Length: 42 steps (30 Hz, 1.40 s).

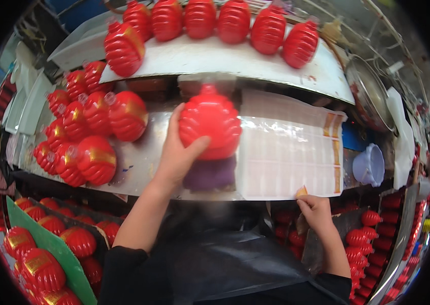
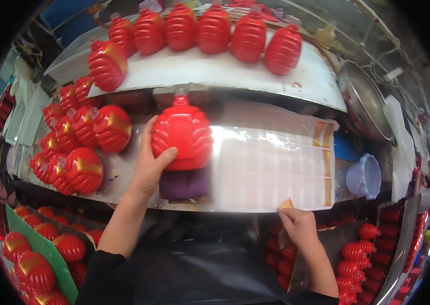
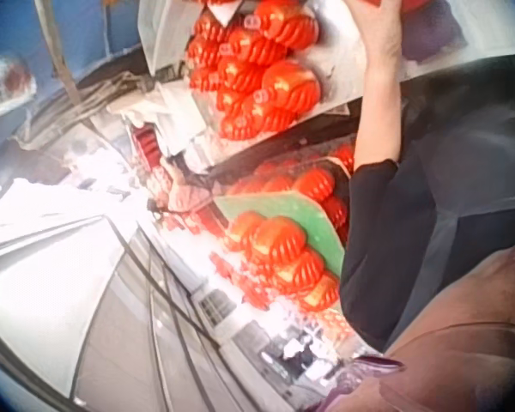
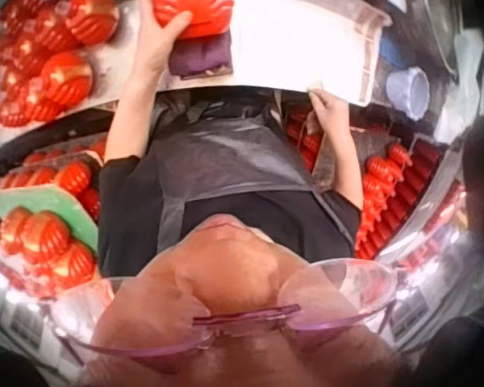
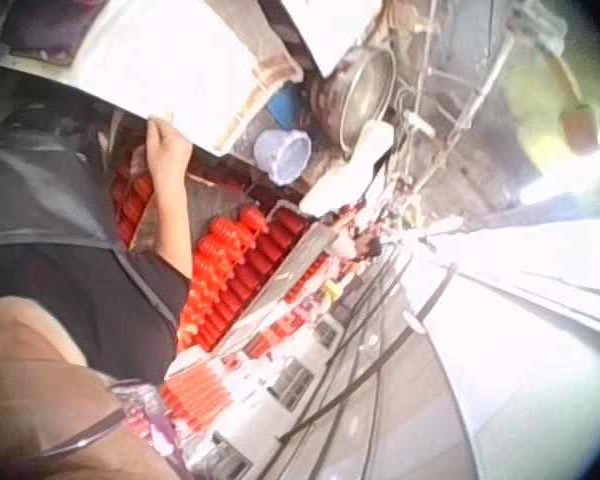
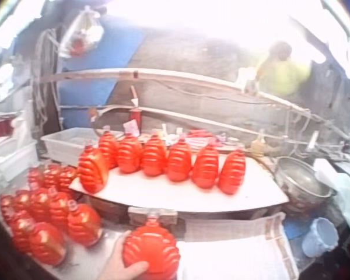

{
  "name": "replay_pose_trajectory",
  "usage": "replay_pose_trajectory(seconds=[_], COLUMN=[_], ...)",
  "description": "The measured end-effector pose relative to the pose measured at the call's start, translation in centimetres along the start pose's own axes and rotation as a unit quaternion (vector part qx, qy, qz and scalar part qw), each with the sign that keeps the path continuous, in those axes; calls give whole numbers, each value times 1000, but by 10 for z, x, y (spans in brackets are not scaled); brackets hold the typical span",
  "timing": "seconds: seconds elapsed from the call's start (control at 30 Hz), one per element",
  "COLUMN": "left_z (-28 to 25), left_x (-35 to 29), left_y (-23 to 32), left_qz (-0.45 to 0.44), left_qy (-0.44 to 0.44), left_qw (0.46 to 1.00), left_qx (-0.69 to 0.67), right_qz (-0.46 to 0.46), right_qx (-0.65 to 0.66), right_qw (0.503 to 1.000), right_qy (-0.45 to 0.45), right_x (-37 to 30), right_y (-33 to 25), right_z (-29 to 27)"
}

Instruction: The person repeatedly picks up red plastic bottles, places them on a purple block, and applies a gold label to the front of each bottle. They smooth the label and then place the finished bottle aside before repeating the process.

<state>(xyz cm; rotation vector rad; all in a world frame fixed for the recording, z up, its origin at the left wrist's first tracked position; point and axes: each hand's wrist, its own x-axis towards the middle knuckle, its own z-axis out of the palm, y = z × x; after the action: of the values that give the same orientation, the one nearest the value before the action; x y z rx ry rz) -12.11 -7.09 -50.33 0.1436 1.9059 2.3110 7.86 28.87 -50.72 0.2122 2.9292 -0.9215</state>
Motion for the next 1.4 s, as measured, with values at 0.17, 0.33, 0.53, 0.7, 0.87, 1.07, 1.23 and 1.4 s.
replay_pose_trajectory(seconds=[0.17,0.33,0.53,0.7,0.87,1.07,1.23,1.4], left_z=[-3,-7,-8,1,2,-4,-22,-17], left_x=[4,9,35,51,55,49,40,35], left_y=[3,8,22,29,29,20,26,27], left_qz=[-11,52,70,104,137,204,314,305], left_qy=[-13,18,-9,10,19,18,-30,-65], left_qw=[1000,989,996,963,943,932,853,823], left_qx=[4,137,62,249,304,299,415,476], right_qz=[205,-26,-504,-531,-544,-542,-394,-280], right_qx=[312,317,-140,-265,-265,-265,-61,56], right_qw=[915,940,849,793,782,789,907,956], right_qy=[-155,-121,82,135,149,116,135,65], right_x=[96,162,170,158,157,135,158,193], right_y=[-84,-176,-223,-220,-207,-199,-195,-196], right_z=[-30,-43,-2,24,36,34,23,29])
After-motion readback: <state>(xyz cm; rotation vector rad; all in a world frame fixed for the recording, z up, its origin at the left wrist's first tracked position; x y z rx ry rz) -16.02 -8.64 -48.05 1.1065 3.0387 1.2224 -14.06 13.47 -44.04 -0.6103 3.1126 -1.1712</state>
